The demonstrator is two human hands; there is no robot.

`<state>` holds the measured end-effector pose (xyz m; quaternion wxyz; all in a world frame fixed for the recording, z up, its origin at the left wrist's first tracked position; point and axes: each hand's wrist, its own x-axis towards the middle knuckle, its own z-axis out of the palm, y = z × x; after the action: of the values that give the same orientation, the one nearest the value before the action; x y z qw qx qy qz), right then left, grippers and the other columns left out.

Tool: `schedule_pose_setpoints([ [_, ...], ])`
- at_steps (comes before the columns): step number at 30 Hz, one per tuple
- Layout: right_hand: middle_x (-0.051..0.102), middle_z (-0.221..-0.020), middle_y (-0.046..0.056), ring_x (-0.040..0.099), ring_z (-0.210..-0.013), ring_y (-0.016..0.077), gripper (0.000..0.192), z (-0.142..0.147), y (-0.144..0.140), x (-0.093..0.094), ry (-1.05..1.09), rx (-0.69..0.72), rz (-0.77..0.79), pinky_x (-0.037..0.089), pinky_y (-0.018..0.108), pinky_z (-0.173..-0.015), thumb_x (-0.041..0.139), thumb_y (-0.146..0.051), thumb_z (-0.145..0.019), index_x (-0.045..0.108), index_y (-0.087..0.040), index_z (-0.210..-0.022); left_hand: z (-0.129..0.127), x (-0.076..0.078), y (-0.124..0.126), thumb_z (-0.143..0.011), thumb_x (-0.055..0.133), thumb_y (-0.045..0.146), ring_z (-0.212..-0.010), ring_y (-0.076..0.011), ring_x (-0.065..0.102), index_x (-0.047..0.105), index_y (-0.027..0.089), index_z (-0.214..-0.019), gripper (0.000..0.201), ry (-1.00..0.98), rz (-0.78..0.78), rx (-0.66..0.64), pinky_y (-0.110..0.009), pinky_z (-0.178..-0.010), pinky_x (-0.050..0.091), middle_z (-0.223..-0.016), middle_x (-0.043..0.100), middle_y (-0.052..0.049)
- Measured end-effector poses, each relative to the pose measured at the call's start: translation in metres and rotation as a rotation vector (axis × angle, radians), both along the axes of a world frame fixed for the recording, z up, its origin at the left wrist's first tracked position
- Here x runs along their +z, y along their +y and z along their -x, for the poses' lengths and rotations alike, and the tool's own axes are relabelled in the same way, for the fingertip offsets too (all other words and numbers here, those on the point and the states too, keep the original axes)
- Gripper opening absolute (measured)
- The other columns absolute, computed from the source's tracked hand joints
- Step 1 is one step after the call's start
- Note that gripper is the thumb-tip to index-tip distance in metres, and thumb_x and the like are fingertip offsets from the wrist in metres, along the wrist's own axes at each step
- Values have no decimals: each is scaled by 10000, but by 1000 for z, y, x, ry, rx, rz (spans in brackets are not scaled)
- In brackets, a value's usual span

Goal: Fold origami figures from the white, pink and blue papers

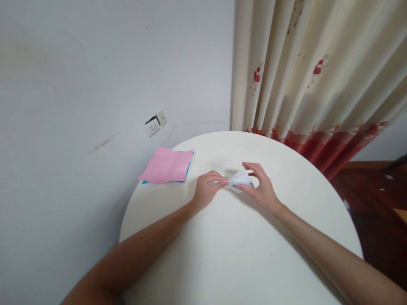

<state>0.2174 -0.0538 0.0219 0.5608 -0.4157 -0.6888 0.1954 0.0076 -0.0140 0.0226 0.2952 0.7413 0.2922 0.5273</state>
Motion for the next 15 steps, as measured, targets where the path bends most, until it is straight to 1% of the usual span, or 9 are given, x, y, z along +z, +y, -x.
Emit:
schedule_pose_setpoints([
  [2,681,-1065,81,602,-1023,248,304,0,-1,1,-53,25,-40,487,401,-868,758,-397,-798,704,-260,-1065,0,0,-1,-774,785,263,-709,-152,635,768,195,-764,71,20,-40,-12,-276,-679,486,-737,705,-46],
  [3,700,-970,67,617,-952,237,189,1,-2,1,-66,34,-47,487,395,-843,739,-381,-821,727,-255,-963,0,0,-1,-777,783,258,-710,-151,634,767,196,-765,65,25,-59,-15,-276,-679,487,-733,702,-44],
  [4,706,-892,55,623,-889,227,125,2,-2,1,-68,35,-52,486,388,-815,724,-365,-838,734,-251,-889,-1,0,-1,-779,781,254,-710,-151,632,766,197,-767,60,28,-75,-16,-277,-679,487,-730,700,-43],
  [7,704,-789,38,619,-795,213,99,4,-3,1,-60,6,-62,476,378,-761,707,-334,-856,729,-248,-812,-1,1,-2,-786,775,245,-710,-149,632,764,199,-772,49,34,-106,-3,-275,-674,488,-729,696,-40],
  [10,710,-796,37,620,-792,210,79,6,-4,1,-91,-9,-104,465,382,-770,706,-313,-860,729,-246,-823,-1,2,-2,-785,776,230,-708,-147,630,763,192,-775,41,44,-134,-5,-273,-670,488,-726,695,-42],
  [13,718,-811,35,628,-797,202,76,8,-5,2,-154,13,-152,454,382,-791,689,-301,-877,734,-248,-845,-3,1,-4,-784,776,227,-700,-146,626,766,189,-781,40,58,-160,-31,-273,-665,488,-720,695,-45],
  [15,718,-793,31,631,-780,196,98,9,-6,2,-182,27,-155,448,376,-789,672,-301,-891,734,-248,-836,-4,1,-5,-790,771,238,-697,-146,628,769,192,-787,46,66,-149,-44,-271,-661,490,-722,699,-46],
])
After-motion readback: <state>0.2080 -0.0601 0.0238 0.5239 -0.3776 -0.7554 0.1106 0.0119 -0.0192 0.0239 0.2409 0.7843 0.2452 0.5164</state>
